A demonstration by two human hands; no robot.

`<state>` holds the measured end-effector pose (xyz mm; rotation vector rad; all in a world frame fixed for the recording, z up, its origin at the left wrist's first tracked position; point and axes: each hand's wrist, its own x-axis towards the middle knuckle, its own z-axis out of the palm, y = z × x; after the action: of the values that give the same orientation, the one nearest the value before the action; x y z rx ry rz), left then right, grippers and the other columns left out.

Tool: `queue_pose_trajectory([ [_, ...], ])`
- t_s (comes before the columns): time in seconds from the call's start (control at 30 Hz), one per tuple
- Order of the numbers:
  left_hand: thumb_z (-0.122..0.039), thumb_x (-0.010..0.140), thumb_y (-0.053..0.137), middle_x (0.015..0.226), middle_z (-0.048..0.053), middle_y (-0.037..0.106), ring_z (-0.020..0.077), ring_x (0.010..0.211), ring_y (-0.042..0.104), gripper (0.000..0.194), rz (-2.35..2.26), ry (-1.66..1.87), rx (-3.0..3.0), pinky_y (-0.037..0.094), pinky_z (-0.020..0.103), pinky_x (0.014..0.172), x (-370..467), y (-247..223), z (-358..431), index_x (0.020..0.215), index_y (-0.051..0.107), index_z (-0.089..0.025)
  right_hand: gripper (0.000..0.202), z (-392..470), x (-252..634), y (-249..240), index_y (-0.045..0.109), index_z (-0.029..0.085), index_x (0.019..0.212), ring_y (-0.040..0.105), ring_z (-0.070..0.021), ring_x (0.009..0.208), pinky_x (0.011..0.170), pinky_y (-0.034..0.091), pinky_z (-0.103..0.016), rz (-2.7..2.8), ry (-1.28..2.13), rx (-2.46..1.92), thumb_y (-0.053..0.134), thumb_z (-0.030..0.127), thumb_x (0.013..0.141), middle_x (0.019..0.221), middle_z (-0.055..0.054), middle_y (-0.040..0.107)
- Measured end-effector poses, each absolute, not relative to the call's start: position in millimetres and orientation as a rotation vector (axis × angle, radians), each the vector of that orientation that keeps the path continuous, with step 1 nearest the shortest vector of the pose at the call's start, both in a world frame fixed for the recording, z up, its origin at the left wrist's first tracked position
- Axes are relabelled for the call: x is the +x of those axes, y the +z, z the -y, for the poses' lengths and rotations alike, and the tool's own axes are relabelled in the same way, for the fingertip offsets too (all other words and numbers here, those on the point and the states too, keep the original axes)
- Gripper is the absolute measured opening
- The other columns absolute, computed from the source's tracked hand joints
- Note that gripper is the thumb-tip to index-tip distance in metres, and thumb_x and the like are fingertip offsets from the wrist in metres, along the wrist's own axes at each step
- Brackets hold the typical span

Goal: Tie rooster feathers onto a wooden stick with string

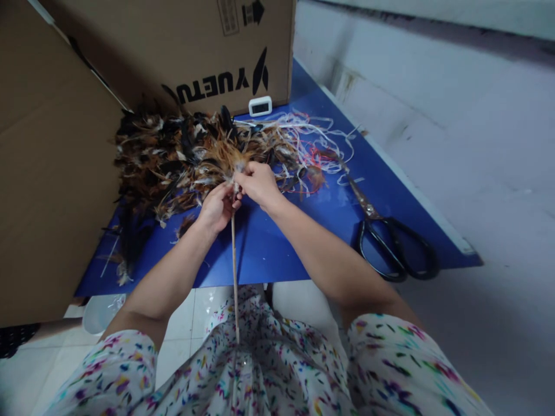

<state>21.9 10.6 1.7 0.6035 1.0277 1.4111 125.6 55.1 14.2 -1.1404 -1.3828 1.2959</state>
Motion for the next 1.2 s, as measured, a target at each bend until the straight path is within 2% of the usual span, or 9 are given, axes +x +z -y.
queue_pose_trajectory([
  [0.27,-0.013,0.096,0.039,0.068,0.002,0.058,0.0069,0.052,0.052,0.022,-1.05,1.452,0.562,0.03,0.018,0.044,19.6,-0.1,-10.7,0.081,0.056,-0.014,0.024,-55.9,127.7,17.4,0.051,0.018,0.058,0.046,-0.0047,0.035,0.036,0.033,-0.017,1.309,1.298,-1.064,0.062,0.001,0.072,0.047,0.004,0.059],
  [0.5,-0.009,0.089,0.048,0.064,0.0,0.056,0.0059,0.05,0.05,0.015,-1.013,1.454,0.537,0.028,0.016,0.042,18.7,-1.4,-11.6,0.076,0.054,-0.014,0.024,-51.3,127.2,17.1,0.053,0.018,0.064,0.059,-0.009,0.043,0.042,0.044,-0.019,1.335,1.382,-0.967,0.07,0.006,0.074,0.053,0.002,0.063],
  [0.73,-0.01,0.086,0.054,0.062,-0.001,0.052,0.0047,0.05,0.049,0.015,-1.007,1.447,0.561,0.028,0.015,0.041,18.0,-3.3,-11.5,0.071,0.056,-0.013,0.026,-48.5,126.6,20.0,0.054,0.018,0.081,0.059,-0.0089,0.043,0.04,0.046,-0.018,1.288,1.471,-1.012,0.075,0.005,0.073,0.055,0.005,0.064],
  [0.93,-0.008,0.087,0.047,0.058,-0.003,0.049,0.0039,0.049,0.048,0.021,-1.062,1.434,0.585,0.027,0.015,0.042,21.2,-2.2,-9.4,0.067,0.051,-0.014,0.025,-47.5,126.9,18.9,0.058,0.014,0.072,0.06,-0.0093,0.043,0.037,0.045,-0.017,1.293,1.508,-0.992,0.082,0.012,0.07,0.051,0.002,0.062],
  [1.2,-0.005,0.083,0.051,0.056,-0.004,0.05,0.0046,0.046,0.048,0.012,-1.12,1.443,0.6,0.028,0.016,0.043,26.7,-0.1,-6.5,0.077,0.056,-0.014,0.024,-50.3,124.5,14.7,0.057,0.015,0.072,0.063,-0.0108,0.046,0.035,0.045,-0.016,1.251,1.512,-1.088,0.081,0.013,0.073,0.052,0.002,0.062],
])
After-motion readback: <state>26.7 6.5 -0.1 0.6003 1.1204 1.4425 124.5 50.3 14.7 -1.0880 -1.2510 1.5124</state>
